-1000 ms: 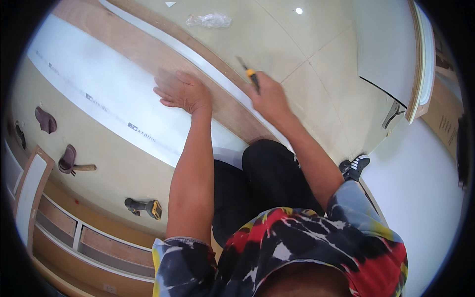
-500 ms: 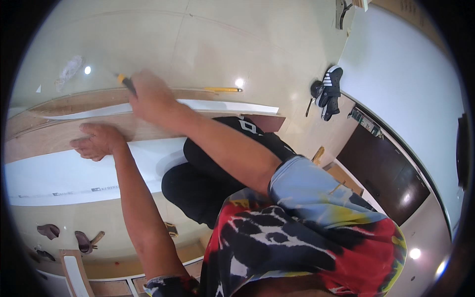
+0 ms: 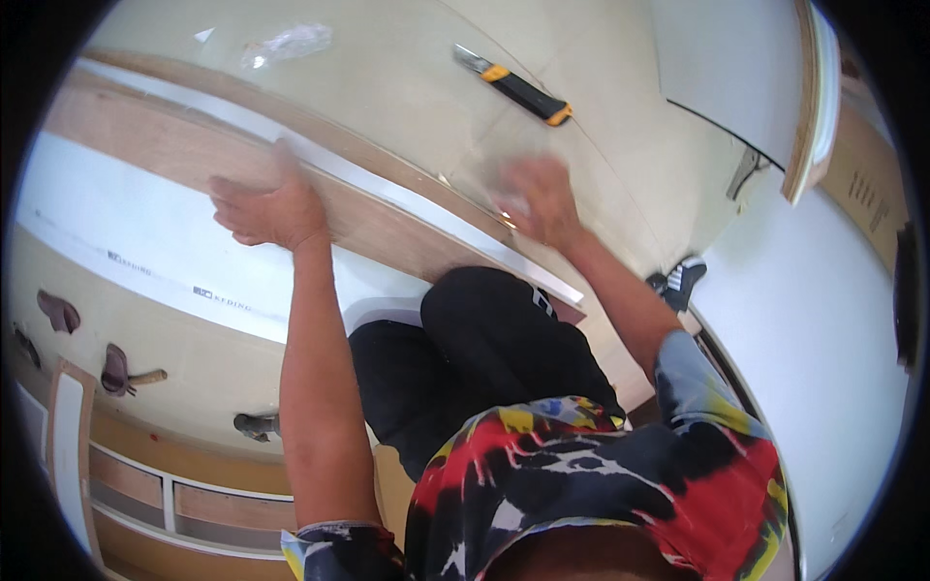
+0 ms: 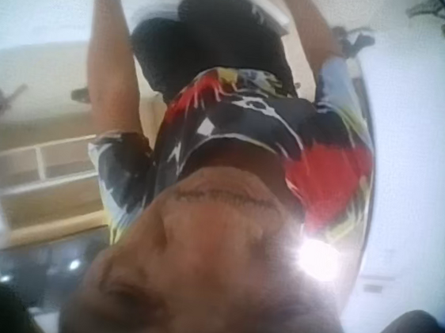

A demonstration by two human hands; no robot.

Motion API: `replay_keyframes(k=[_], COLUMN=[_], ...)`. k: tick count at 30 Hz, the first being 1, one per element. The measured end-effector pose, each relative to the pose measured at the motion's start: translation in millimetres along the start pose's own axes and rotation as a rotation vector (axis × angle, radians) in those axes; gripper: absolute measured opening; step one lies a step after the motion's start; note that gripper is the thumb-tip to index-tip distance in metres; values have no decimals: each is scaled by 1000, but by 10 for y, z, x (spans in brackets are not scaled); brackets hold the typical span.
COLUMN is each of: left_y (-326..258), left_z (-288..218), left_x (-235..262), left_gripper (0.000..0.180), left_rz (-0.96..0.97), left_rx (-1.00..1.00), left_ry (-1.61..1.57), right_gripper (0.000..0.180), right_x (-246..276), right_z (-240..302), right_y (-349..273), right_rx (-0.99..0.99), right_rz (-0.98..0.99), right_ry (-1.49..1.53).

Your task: The person kneels on the floor and uses a utility knife to score a white laminate panel along a wooden straightedge. They then measure and mark the panel with a tape measure and pencil.

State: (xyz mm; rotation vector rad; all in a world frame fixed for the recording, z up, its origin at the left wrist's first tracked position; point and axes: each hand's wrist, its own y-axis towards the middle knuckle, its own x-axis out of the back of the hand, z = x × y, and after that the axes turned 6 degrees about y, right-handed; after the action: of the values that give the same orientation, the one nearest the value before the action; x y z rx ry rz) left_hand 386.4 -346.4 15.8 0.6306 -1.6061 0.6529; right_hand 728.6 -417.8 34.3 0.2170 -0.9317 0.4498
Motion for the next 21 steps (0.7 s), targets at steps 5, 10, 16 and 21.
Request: replay_keyframes(k=[5, 10, 16, 21], left_y=[22, 6, -4, -30], left_z=[68, -52, 75, 51], left_x=[5, 58, -18, -98], left_gripper=[100, 102, 102, 103], left_rz=[25, 84, 47, 26], left_rx=[70, 103, 81, 59], left_ry=[-3, -50, -51, -42], right_gripper=[32, 30, 31, 28], right_x=[86, 212, 219, 241], right_z=[297, -107, -462, -850], right_y=[-792, -769, -628, -668], right_rx=[-254, -207, -29, 193], right_rz=[204, 148, 80, 288], right_ry=[25, -40, -124, -155])
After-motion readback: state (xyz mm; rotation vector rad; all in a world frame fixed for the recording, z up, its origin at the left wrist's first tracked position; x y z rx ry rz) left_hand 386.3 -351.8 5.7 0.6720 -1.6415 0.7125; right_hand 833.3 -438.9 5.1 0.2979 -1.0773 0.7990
